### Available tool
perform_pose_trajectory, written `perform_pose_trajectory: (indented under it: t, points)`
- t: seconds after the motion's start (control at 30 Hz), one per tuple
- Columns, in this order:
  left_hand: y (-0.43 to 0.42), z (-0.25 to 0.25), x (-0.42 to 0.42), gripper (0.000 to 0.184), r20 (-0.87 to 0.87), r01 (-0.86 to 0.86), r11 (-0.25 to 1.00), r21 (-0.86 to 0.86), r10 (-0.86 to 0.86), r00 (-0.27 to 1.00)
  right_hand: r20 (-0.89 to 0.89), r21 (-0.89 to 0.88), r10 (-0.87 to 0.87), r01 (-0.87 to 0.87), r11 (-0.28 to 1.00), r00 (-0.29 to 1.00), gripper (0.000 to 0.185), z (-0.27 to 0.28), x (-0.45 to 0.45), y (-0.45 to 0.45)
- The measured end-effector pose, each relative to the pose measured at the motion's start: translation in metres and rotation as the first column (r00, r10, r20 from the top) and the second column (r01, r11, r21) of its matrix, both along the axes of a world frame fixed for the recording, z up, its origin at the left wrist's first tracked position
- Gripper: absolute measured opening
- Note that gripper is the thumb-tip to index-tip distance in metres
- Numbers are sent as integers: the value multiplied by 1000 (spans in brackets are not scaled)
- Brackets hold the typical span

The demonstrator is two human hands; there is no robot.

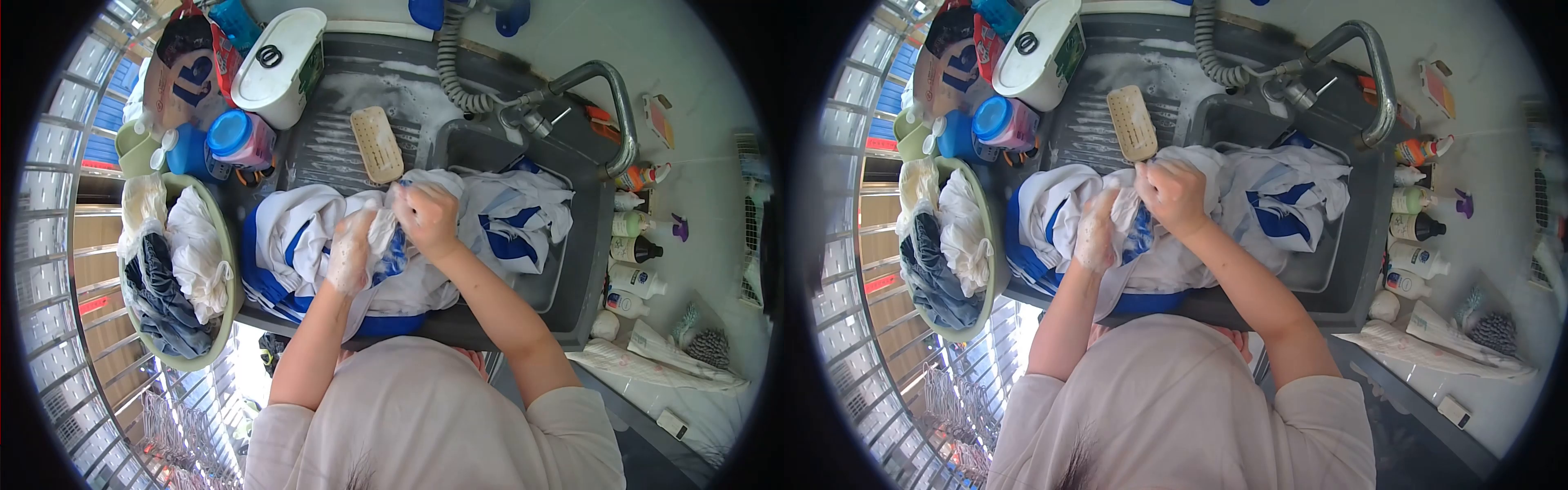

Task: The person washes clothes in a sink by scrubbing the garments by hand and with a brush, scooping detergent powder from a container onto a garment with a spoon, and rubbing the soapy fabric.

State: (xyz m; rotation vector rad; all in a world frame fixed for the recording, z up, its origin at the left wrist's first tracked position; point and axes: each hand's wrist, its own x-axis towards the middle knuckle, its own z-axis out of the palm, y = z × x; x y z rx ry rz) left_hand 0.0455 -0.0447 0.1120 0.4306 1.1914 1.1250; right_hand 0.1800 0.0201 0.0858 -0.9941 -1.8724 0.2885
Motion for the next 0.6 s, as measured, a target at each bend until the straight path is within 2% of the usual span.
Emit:
perform_pose_trajectory:
  t: [0.03, 0.1, 0.13, 0.17, 0.2, 0.23, 0.27, 0.3, 0.33, 0.37, 0.4, 0.43, 0.47, 0.5, 0.53, 0.57, 0.6]
  points:
    - [0, 6, -2, 34, -3, 0, 1000, 2, 0, 1000, -30, 20, 29, -29, 999, 999, 34, 1, 5, -2]
    - [-2, 11, -4, 35, 145, -99, 995, -7, 98, 984, -19, 32, 19, -18, 999, 1000, 34, 1, 16, -8]
    - [-4, 4, -8, 30, 94, -87, 994, 68, 80, 992, -4, 42, 10, -10, 999, 1000, 35, 1, 23, -13]
    - [-8, -1, -15, 30, 97, -79, 995, 62, 73, 993, 0, 36, 2, -2, 999, 1000, 35, 0, 31, -19]
    - [-12, -4, -25, 26, -232, 125, 980, 155, -87, 969, 51, 38, 22, -24, 999, 998, 34, -2, 39, -26]
    - [-14, -7, -34, 22, -548, 343, 922, 179, -196, 813, 100, 43, 44, -48, 998, 994, 33, -4, 47, -31]
    - [-15, -10, -39, 20, -507, 348, 935, 72, -266, 820, 99, 45, 36, -41, 998, 994, 33, -8, 55, -36]
    - [-15, -11, -45, 20, -509, 355, 932, 73, -271, 817, 151, 29, 88, -93, 995, 985, 32, -14, 65, -42]
    - [-16, -12, -50, 27, -852, 474, 854, 214, -74, 518, 202, 10, 140, -145, 989, 969, 31, -20, 75, -48]
    - [-18, -13, -55, 34, -963, 627, 732, 267, 230, 141, 201, 12, 134, -139, 990, 970, 31, -30, 86, -54]
    - [-25, -16, -61, 55, -973, 622, 750, 225, 204, 106, 233, -72, 104, -89, 993, 967, 30, -40, 96, -59]
    - [-30, -6, -61, 55, -974, 624, 749, 223, 203, 104, 266, -154, 80, -39, 987, 961, 28, -43, 102, -63]
    - [-35, 9, -63, 64, -978, 572, 808, 141, 204, -46, 263, -156, 81, -40, 987, 962, 28, -45, 107, -67]
    - [-40, 19, -64, 73, -962, 503, 862, 67, 190, -197, 200, -235, 0, 48, 971, 980, 26, -44, 108, -71]
    - [-45, 10, -74, 92, -965, 466, 880, 97, 198, -173, 140, -318, -86, 127, 940, 986, 24, -44, 107, -73]
    - [-51, 2, -78, 92, -963, 462, 882, 94, 199, -183, 130, -317, -81, 119, 941, 988, 24, -43, 103, -74]
    - [-57, -6, -81, 93, -975, 367, 923, 117, 177, -134, 42, -354, -165, 169, 920, 985, 22, -41, 98, -74]
